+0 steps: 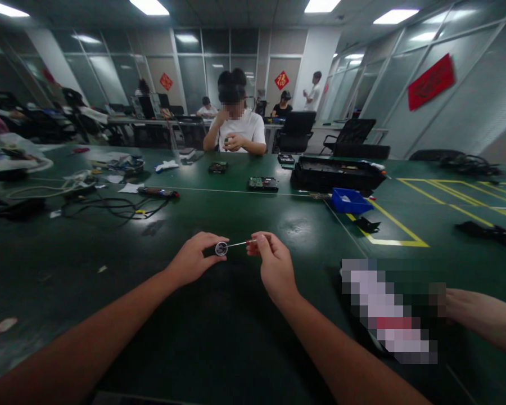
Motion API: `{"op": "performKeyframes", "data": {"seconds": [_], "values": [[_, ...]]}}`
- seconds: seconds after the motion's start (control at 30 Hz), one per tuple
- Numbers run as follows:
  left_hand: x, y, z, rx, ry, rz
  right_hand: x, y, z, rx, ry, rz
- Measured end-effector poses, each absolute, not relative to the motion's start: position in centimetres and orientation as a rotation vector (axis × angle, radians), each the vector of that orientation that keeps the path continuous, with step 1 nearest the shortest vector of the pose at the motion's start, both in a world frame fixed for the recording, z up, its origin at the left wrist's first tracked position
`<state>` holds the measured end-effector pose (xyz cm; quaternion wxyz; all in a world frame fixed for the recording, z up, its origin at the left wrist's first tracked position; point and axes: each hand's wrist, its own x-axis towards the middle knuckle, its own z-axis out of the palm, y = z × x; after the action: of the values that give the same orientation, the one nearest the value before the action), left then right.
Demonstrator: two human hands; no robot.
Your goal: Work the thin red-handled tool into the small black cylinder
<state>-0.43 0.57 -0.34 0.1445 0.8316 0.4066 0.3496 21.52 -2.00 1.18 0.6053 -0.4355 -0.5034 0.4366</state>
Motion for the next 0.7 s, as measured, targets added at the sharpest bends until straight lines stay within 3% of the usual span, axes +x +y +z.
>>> {"op": "performKeyframes", "data": {"seconds": [0.13, 0.4, 0.7], "values": [[-0.4, 0.6, -0.4, 2.419, 1.144, 1.002, 21.9, -1.3, 0.7, -0.96, -0.976, 1.181], [-0.2, 0.4, -0.4, 2.386, 1.214, 0.995, 21.5, -3.2, 1.5, -1.089, -1.433, 0.662], [-0.3, 0.4, -0.5, 2.405, 1.183, 1.002, 21.5, -4.0, 2.5, -1.152, -1.683, 0.456]]}}
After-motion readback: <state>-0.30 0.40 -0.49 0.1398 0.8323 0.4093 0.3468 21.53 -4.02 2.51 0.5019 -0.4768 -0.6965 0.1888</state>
